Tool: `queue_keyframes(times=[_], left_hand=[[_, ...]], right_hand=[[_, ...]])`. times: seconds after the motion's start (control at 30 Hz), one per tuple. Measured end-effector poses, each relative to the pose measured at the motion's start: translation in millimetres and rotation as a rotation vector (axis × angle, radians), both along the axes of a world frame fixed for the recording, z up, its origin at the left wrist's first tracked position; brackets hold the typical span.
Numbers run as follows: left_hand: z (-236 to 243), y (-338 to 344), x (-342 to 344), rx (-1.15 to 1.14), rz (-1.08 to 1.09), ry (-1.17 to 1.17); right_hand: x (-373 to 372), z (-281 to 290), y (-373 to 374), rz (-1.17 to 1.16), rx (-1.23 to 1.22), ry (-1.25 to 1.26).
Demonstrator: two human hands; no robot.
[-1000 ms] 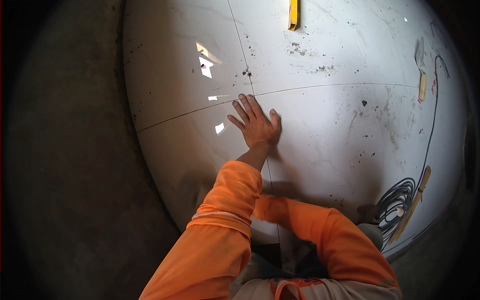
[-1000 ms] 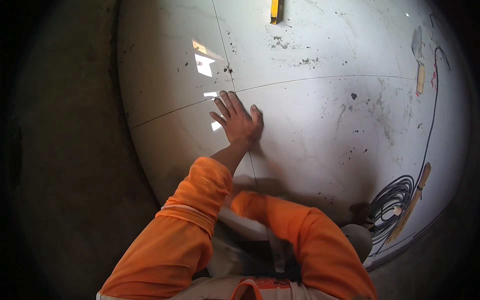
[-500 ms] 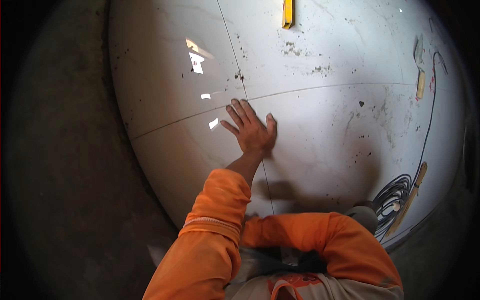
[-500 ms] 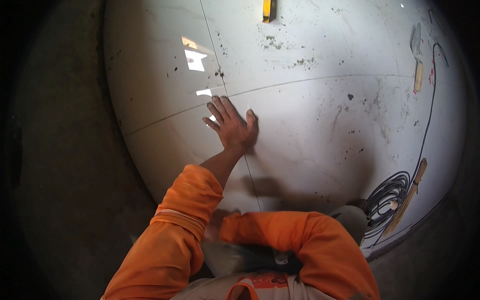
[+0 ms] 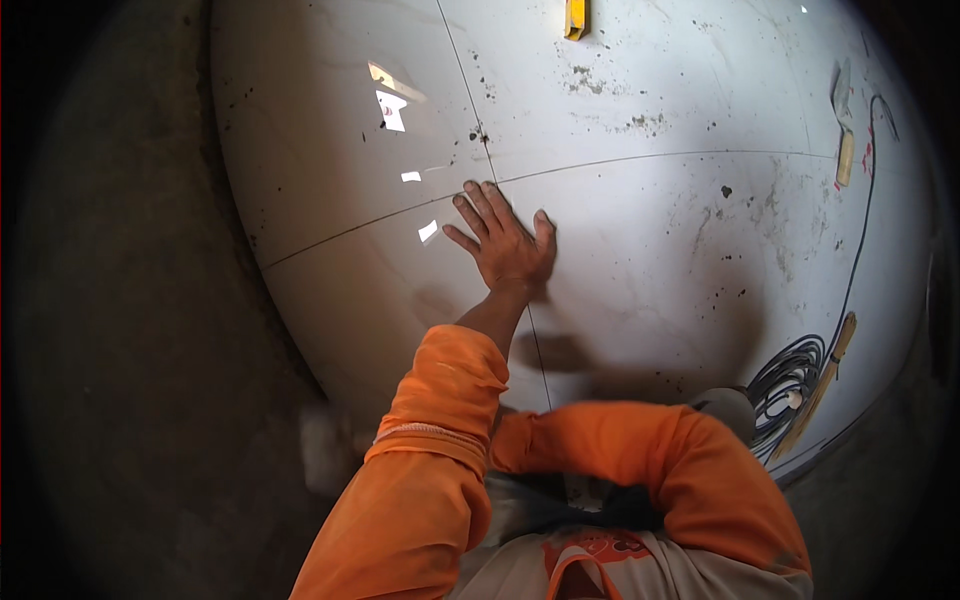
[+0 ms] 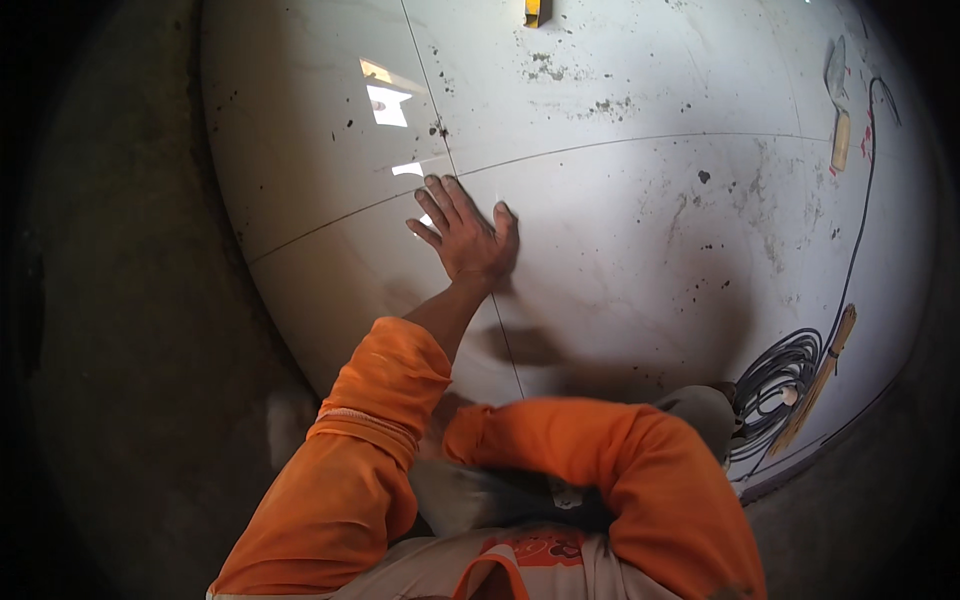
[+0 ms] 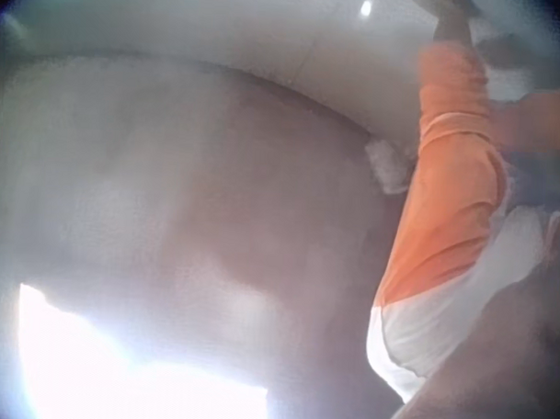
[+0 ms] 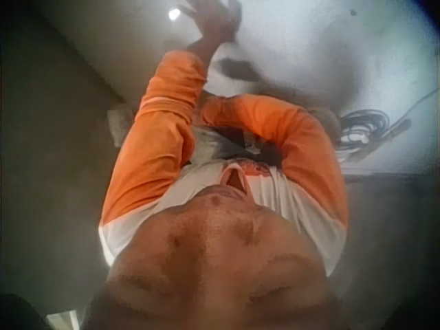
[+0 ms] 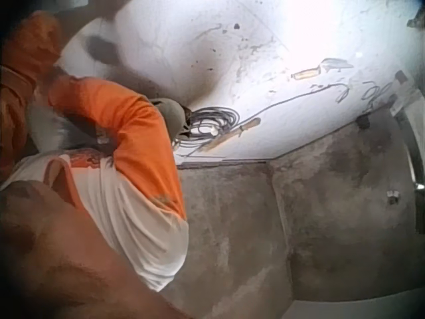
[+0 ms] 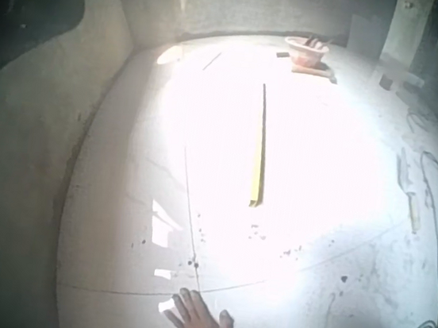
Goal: The person installs floor tiles by positioning a large tile onto the mortar bed and repeatedly tapping it with a rubber mallet to level and set it.
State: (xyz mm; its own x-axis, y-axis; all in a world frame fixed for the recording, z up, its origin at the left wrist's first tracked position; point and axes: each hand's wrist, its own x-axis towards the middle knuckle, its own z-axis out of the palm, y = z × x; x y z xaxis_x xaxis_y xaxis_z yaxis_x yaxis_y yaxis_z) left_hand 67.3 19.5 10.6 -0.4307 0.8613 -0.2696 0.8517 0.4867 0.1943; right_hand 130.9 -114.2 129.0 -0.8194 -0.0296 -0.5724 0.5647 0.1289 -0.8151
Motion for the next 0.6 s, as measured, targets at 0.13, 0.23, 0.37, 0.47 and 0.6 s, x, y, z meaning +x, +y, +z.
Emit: queue_keyframes(times=[0.13,0.23,0.37,0.47,0.6], left_hand=[[3.0,0.2,-0.1,-0.026,0.012,0.030],[-0.1,-0.8,-0.2,0.002,0.009,0.021],[0.1,-1.8,0.7,0.002,0.000,0.015],[0.1,-2.2,1.3,0.003,-0.001,-0.018],[4.5,-6.7,-2.4,-0.088,0.031,-0.003]], right_hand=[[6.1,-21.7,30.9,0.003,-0.002,-0.067],[-2.4,-4.6,8.1,0.014,-0.009,-0.007],[-2.1,-16.9,32.6,0.018,-0.006,-0.036],[1.4,-6.5,20.6,0.048,-0.009,-0.017],[6.2,-20.0,41.6,0.077,0.023,-0.063]])
